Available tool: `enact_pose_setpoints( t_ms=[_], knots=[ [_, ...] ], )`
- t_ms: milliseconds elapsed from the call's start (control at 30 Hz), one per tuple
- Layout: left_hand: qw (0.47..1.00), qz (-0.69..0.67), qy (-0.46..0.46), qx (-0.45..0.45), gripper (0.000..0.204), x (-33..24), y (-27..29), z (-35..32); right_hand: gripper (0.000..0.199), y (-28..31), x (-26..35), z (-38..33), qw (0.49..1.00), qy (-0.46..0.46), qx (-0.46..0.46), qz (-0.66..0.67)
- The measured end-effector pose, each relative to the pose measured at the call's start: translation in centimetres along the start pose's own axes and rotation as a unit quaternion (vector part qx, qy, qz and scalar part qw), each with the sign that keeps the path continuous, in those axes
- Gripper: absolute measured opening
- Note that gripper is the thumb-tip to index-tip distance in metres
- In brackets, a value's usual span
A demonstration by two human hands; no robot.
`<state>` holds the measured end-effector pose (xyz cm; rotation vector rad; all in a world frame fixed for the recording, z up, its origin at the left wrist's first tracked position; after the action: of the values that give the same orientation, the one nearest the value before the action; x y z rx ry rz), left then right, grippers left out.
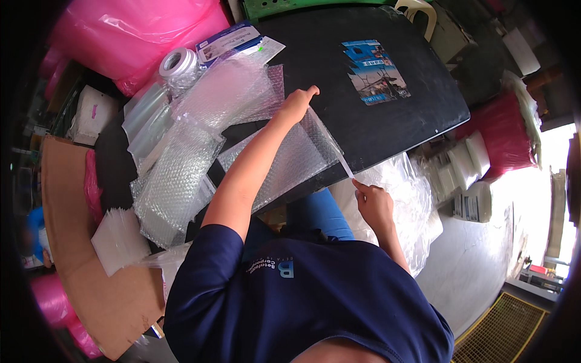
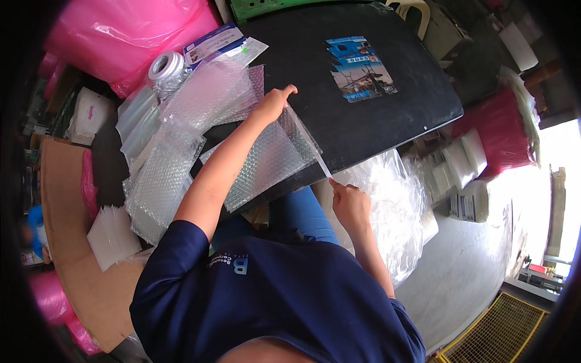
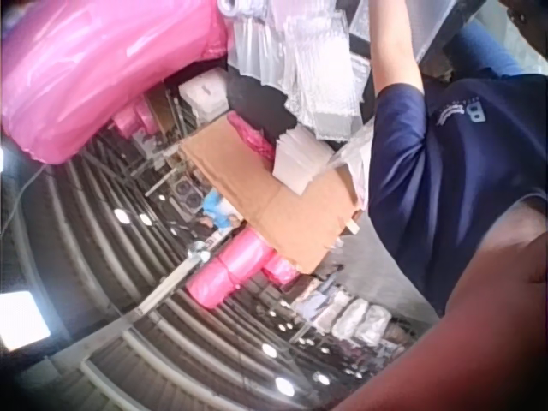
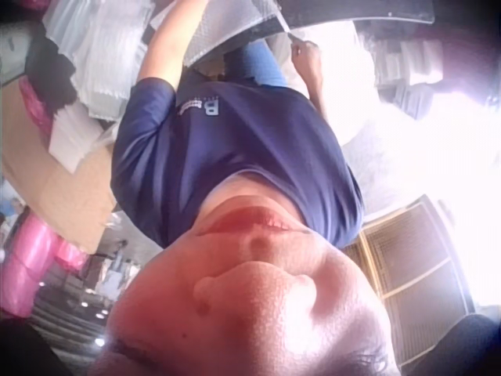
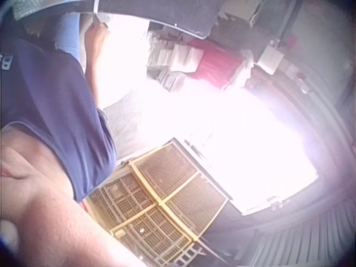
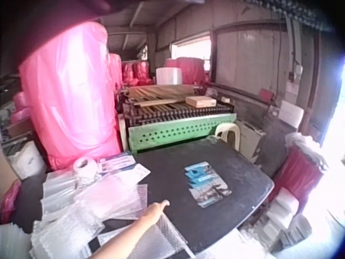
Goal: The person handles bubble wrap sheets and clear tape on a table. They repeatedly pick up bubble wrap, apply tape to seal edges, and stack the prepared sheets. The person also moves stacks of bubble wrap and other packaging materials around the workspace.
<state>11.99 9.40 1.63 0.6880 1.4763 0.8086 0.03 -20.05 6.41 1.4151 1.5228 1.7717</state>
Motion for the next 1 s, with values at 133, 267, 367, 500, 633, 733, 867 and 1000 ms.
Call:
enact_pose_setpoints(
  t_ms=[133,267,367,500,633,733,867,1000],
  knots=[
    [0.998,0.046,0.035,0.012,0.029,0.5,0.1,1.1,0.029,0.0,0.0,0.3,1.0,-0.016,0.013,0.01],
    [0.997,0.07,0.025,0.014,0.034,1.0,-0.2,1.6,0.031,0.0,0.1,0.7,1.0,-0.01,0.011,0.006],
    [0.996,0.074,0.036,0.019,0.035,1.0,-0.3,1.9,0.031,0.0,0.2,1.2,1.0,-0.016,0.015,-0.001],
    [0.993,0.102,0.04,0.033,0.029,1.2,-0.7,2.3,0.029,-0.1,0.0,1.5,1.0,-0.026,0.017,0.004],
    [0.99,0.13,0.036,0.034,0.022,1.8,-1.4,2.5,0.029,-0.3,-0.2,1.6,0.999,-0.033,0.02,0.009],
    [0.991,0.13,0.029,0.033,0.019,1.7,-1.5,2.4,0.03,-0.4,-0.3,1.6,0.999,-0.031,0.013,0.0],
    [0.989,0.144,0.019,0.029,0.019,1.6,-1.4,2.1,0.03,-0.5,-0.3,1.7,0.999,-0.039,0.019,-0.002],
    [0.987,0.159,0.01,0.021,0.019,1.5,-1.5,1.9,0.03,-0.8,-0.5,1.9,0.999,-0.04,0.024,-0.01]
  ],
)
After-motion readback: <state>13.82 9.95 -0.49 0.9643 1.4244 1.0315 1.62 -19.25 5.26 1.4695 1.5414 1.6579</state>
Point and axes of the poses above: each hand's wrist, its own z-axis towards the middle knuckle, its own y-axis out of the back of the hand, x = y × z, the point moved 2 cm from there along z, towards the middle knuckle, and after that the axes turned 2 degrees about y, right-handed, at the moved point
